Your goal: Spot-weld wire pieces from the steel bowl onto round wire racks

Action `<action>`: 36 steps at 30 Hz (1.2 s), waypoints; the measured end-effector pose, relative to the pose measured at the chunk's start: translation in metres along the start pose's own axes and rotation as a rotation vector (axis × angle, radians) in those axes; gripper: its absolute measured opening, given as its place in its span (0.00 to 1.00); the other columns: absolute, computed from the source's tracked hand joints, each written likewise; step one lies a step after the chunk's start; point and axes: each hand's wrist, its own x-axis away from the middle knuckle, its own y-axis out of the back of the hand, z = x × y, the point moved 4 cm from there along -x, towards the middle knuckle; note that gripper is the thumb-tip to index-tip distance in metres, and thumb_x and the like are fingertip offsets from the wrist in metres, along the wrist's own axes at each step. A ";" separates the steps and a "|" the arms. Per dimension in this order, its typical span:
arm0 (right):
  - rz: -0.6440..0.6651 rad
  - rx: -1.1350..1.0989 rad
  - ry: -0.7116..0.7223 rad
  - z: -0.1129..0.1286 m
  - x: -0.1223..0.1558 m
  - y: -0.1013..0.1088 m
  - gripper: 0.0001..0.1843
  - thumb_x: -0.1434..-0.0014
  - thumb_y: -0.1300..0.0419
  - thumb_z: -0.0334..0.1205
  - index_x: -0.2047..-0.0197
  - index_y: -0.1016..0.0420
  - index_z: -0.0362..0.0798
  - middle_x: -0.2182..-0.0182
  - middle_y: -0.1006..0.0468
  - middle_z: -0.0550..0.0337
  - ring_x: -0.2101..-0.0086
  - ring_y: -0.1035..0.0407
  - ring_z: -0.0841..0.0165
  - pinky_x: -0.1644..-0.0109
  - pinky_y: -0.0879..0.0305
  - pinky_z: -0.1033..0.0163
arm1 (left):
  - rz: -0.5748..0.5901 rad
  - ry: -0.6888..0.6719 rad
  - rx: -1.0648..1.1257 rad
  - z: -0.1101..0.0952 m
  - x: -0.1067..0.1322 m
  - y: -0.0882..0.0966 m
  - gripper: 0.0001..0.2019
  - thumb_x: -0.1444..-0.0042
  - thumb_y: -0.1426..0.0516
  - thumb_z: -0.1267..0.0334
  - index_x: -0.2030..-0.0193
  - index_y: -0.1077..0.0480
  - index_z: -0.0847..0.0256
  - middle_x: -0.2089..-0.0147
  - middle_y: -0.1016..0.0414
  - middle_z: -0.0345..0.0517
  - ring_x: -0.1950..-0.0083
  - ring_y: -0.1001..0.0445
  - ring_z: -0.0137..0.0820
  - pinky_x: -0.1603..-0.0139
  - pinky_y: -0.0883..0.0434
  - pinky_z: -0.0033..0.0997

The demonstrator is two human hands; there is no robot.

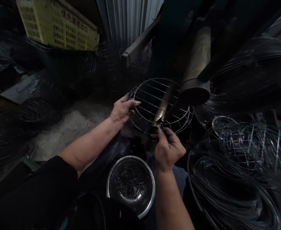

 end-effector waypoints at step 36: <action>0.161 0.446 0.245 0.006 -0.004 0.023 0.09 0.45 0.33 0.42 0.63 0.18 0.46 0.70 0.20 0.58 0.66 0.24 0.64 0.58 0.29 0.60 | -0.129 0.093 -0.182 0.009 -0.010 -0.009 0.16 0.47 0.34 0.75 0.52 0.28 0.67 0.73 0.36 0.36 0.70 0.35 0.22 0.70 0.46 0.24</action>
